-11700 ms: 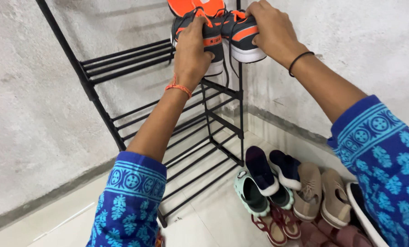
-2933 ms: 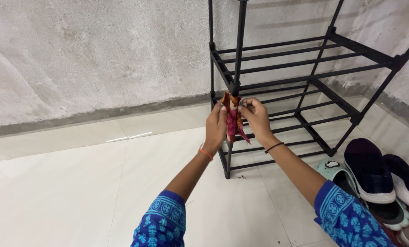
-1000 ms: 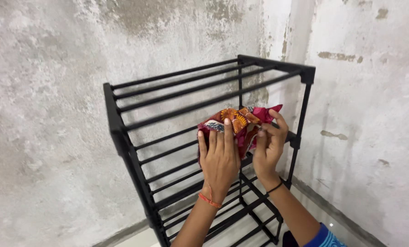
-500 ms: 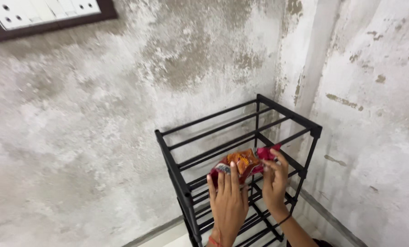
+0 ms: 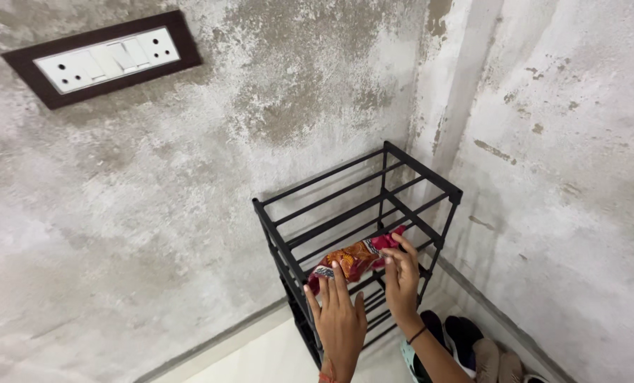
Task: The person removes multiple pairs of shoes from a black metal shoe rack and places them on the floor. Then, using a patterned cloth, the person wipes the metal bars of the empty shoe rack.
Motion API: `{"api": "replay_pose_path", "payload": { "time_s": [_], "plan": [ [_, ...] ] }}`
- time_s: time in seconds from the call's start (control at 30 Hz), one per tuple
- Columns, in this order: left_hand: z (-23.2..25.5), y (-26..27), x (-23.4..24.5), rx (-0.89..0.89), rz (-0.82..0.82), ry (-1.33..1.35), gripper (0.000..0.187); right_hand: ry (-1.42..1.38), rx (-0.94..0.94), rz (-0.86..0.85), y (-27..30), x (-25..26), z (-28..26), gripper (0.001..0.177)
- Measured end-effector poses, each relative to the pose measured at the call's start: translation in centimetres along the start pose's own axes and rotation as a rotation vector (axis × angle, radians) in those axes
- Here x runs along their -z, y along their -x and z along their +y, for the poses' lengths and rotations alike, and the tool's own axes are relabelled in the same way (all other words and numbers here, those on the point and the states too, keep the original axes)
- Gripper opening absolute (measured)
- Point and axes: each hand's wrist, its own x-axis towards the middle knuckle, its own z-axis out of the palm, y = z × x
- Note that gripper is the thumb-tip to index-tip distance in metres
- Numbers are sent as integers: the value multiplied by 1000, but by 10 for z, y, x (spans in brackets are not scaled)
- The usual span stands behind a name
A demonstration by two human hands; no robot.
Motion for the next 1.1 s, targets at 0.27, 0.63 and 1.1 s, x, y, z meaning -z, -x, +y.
{"api": "replay_pose_path", "payload": {
  "time_s": [0.27, 0.63, 1.1],
  "plan": [
    [26, 33, 10, 147, 81, -82, 80, 21, 32, -163, 21, 22, -22, 17],
    [44, 51, -11, 359, 184, -137, 73, -70, -70, -482, 18, 34, 4, 18],
    [-49, 15, -19, 416, 139, -40, 72, -143, -168, -575, 27, -59, -6, 16]
  ]
}}
